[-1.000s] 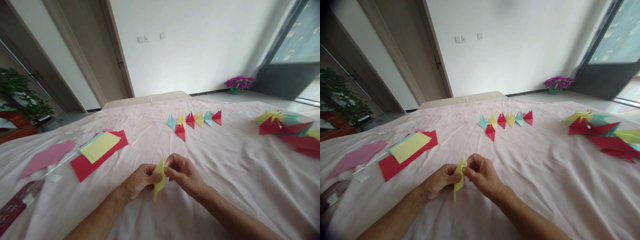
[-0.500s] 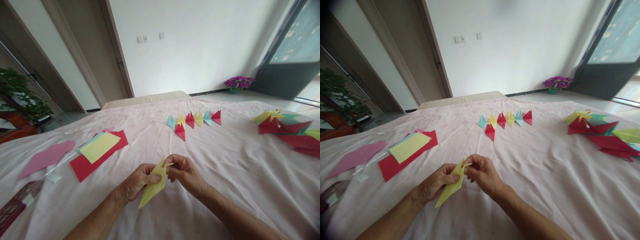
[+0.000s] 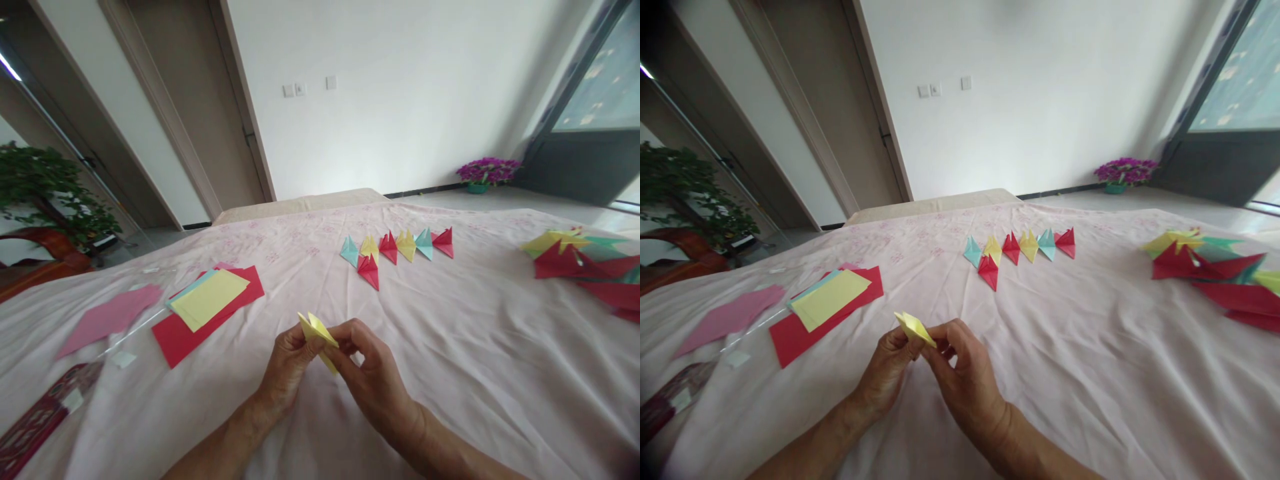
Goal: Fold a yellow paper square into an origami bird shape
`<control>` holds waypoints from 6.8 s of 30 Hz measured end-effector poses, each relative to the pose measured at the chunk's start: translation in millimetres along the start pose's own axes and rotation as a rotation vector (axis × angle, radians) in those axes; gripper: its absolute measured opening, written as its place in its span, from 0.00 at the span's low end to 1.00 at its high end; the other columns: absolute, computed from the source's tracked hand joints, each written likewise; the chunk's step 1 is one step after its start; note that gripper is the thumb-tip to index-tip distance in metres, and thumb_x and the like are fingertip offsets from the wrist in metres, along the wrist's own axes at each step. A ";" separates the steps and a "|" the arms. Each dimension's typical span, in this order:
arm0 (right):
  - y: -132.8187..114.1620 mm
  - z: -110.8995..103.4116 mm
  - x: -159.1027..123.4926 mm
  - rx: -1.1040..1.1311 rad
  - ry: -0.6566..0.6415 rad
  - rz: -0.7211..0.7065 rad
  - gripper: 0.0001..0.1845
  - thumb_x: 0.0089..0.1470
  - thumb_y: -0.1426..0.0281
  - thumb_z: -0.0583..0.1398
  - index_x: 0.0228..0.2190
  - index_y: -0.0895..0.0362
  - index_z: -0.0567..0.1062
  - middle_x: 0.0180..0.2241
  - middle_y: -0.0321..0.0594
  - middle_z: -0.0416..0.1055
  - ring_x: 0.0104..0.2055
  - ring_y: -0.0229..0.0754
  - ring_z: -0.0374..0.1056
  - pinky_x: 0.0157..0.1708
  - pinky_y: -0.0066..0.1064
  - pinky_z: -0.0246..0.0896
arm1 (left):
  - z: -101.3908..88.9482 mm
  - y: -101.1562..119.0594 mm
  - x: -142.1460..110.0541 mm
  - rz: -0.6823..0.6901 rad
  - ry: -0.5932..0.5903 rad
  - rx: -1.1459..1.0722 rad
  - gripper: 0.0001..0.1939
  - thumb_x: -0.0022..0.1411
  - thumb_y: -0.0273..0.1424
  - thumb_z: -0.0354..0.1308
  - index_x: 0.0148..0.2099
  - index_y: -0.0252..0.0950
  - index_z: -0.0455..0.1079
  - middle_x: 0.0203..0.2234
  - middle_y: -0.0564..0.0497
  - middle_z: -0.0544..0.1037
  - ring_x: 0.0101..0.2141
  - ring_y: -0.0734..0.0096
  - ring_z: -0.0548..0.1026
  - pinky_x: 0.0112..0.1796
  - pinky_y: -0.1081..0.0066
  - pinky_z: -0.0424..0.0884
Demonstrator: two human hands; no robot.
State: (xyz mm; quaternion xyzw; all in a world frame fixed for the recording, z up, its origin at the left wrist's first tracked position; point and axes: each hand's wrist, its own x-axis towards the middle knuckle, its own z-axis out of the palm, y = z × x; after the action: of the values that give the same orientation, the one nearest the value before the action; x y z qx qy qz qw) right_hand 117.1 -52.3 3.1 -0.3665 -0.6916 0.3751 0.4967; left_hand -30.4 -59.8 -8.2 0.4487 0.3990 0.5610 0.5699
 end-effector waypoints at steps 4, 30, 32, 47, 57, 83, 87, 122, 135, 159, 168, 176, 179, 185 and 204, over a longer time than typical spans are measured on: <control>3.8 3.2 -1.6 -0.047 0.079 -0.090 0.03 0.56 0.69 0.61 0.32 0.53 0.76 0.27 0.35 0.69 0.29 0.38 0.65 0.30 0.29 0.61 | 3.3 -0.2 0.0 0.027 -0.010 -0.001 0.11 0.55 0.36 0.64 0.26 0.34 0.74 0.25 0.53 0.75 0.30 0.70 0.71 0.38 0.71 0.66; 8.0 -27.3 10.7 -0.727 -0.015 -0.479 0.07 0.60 0.75 0.56 0.36 0.56 0.74 0.29 0.38 0.70 0.29 0.38 0.65 0.29 0.28 0.54 | -19.6 31.2 1.1 0.908 -0.046 1.109 0.08 0.56 0.22 0.64 0.37 0.38 0.72 0.32 0.52 0.79 0.34 0.71 0.75 0.37 0.69 0.69; 7.2 -28.6 11.1 -0.727 -0.008 -0.496 0.07 0.60 0.75 0.55 0.35 0.56 0.74 0.29 0.38 0.70 0.29 0.38 0.65 0.29 0.28 0.55 | -18.4 31.5 1.1 0.881 -0.028 1.061 0.07 0.56 0.22 0.65 0.35 0.38 0.72 0.31 0.52 0.79 0.34 0.71 0.75 0.37 0.70 0.70; 5.1 -33.8 13.1 -0.610 -0.116 -0.400 0.07 0.61 0.73 0.56 0.38 0.56 0.75 0.31 0.40 0.69 0.32 0.40 0.65 0.31 0.30 0.58 | -15.2 31.5 0.9 0.630 0.068 0.915 0.10 0.54 0.24 0.65 0.26 0.36 0.67 0.27 0.54 0.78 0.30 0.73 0.77 0.33 0.73 0.71; 6.3 -34.5 16.8 -0.306 -0.245 -0.255 0.08 0.56 0.72 0.62 0.40 0.53 0.77 0.37 0.41 0.69 0.39 0.41 0.67 0.38 0.32 0.63 | -12.2 33.9 -2.4 0.608 0.011 0.840 0.10 0.54 0.23 0.65 0.25 0.36 0.68 0.27 0.53 0.79 0.30 0.73 0.77 0.33 0.74 0.71; -0.5 -31.2 12.2 -0.499 0.014 -0.549 0.08 0.55 0.77 0.61 0.36 0.54 0.79 0.29 0.39 0.74 0.30 0.39 0.66 0.29 0.32 0.60 | 1.2 36.7 -4.1 0.231 0.183 0.609 0.15 0.51 0.35 0.69 0.34 0.36 0.66 0.25 0.54 0.78 0.29 0.72 0.73 0.32 0.72 0.64; -1.7 -30.8 11.8 -0.488 0.063 -0.577 0.10 0.54 0.78 0.62 0.36 0.53 0.78 0.29 0.39 0.74 0.29 0.39 0.66 0.29 0.32 0.60 | 0.6 33.7 -6.4 0.321 0.243 0.627 0.12 0.52 0.37 0.68 0.31 0.36 0.70 0.25 0.54 0.75 0.27 0.74 0.70 0.31 0.73 0.64; 5.1 7.8 -5.3 -0.219 -0.051 -0.270 0.32 0.50 0.82 0.56 0.56 0.52 0.66 0.47 0.47 0.69 0.49 0.47 0.68 0.47 0.42 0.69 | 26.4 -6.2 -22.7 0.173 0.141 0.193 0.20 0.65 0.39 0.54 0.56 0.38 0.64 0.45 0.46 0.76 0.47 0.61 0.73 0.48 0.64 0.70; 18.1 3.4 1.3 -0.120 -0.092 -0.187 0.18 0.58 0.79 0.54 0.47 0.53 0.73 0.41 0.42 0.72 0.38 0.39 0.71 0.34 0.29 0.70 | 8.6 -8.2 -5.0 0.115 0.167 0.266 0.17 0.66 0.44 0.50 0.44 0.36 0.70 0.31 0.52 0.74 0.34 0.69 0.71 0.35 0.74 0.68; -15.4 -47.0 39.1 -0.359 -0.289 -0.189 0.07 0.54 0.80 0.60 0.31 0.56 0.75 0.31 0.36 0.69 0.32 0.36 0.67 0.31 0.27 0.62 | -6.1 17.2 -1.3 0.214 -0.046 0.680 0.12 0.68 0.41 0.48 0.47 0.40 0.64 0.33 0.54 0.74 0.32 0.72 0.71 0.33 0.74 0.65; -12.0 -49.2 35.6 -0.442 -0.304 -0.195 0.07 0.56 0.77 0.59 0.29 0.55 0.72 0.33 0.37 0.69 0.34 0.37 0.67 0.34 0.28 0.61 | -7.9 11.8 -0.5 0.419 -0.092 0.734 0.07 0.66 0.35 0.54 0.41 0.37 0.68 0.37 0.50 0.72 0.39 0.69 0.72 0.41 0.71 0.67; -12.2 -46.7 31.7 -0.549 -0.365 -0.179 0.07 0.60 0.74 0.56 0.29 0.55 0.72 0.32 0.36 0.69 0.32 0.37 0.67 0.33 0.28 0.59 | -6.0 12.5 -3.8 0.559 -0.034 0.946 0.03 0.64 0.31 0.57 0.38 0.37 0.69 0.33 0.51 0.75 0.37 0.68 0.73 0.40 0.68 0.67; -13.4 -46.8 30.6 -0.575 -0.369 -0.179 0.08 0.61 0.73 0.56 0.29 0.55 0.72 0.31 0.36 0.69 0.32 0.38 0.66 0.33 0.28 0.59 | -5.8 11.3 -4.3 0.651 -0.041 0.978 0.03 0.64 0.29 0.57 0.36 0.36 0.68 0.32 0.50 0.76 0.35 0.68 0.73 0.39 0.68 0.67; -10.6 -47.0 28.7 -0.454 -0.356 -0.153 0.07 0.58 0.74 0.58 0.28 0.55 0.73 0.30 0.35 0.71 0.32 0.37 0.68 0.33 0.28 0.59 | -5.5 12.5 -4.7 0.650 -0.071 0.956 0.04 0.64 0.29 0.55 0.35 0.36 0.68 0.30 0.50 0.77 0.33 0.69 0.74 0.37 0.69 0.68; -5.7 -42.3 26.5 -0.098 -0.236 0.338 0.05 0.48 0.67 0.65 0.28 0.56 0.79 0.24 0.36 0.75 0.25 0.37 0.68 0.24 0.25 0.58 | -1.6 10.8 -9.6 0.526 -0.070 0.836 0.06 0.65 0.28 0.52 0.34 0.37 0.66 0.32 0.49 0.77 0.34 0.69 0.75 0.36 0.70 0.69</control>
State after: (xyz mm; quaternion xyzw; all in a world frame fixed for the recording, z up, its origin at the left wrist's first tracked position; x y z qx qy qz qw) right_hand 150.7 -24.9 28.6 -0.4544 -0.6910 0.4595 0.3239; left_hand -35.5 -69.7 1.2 0.7430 0.4435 0.4624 0.1933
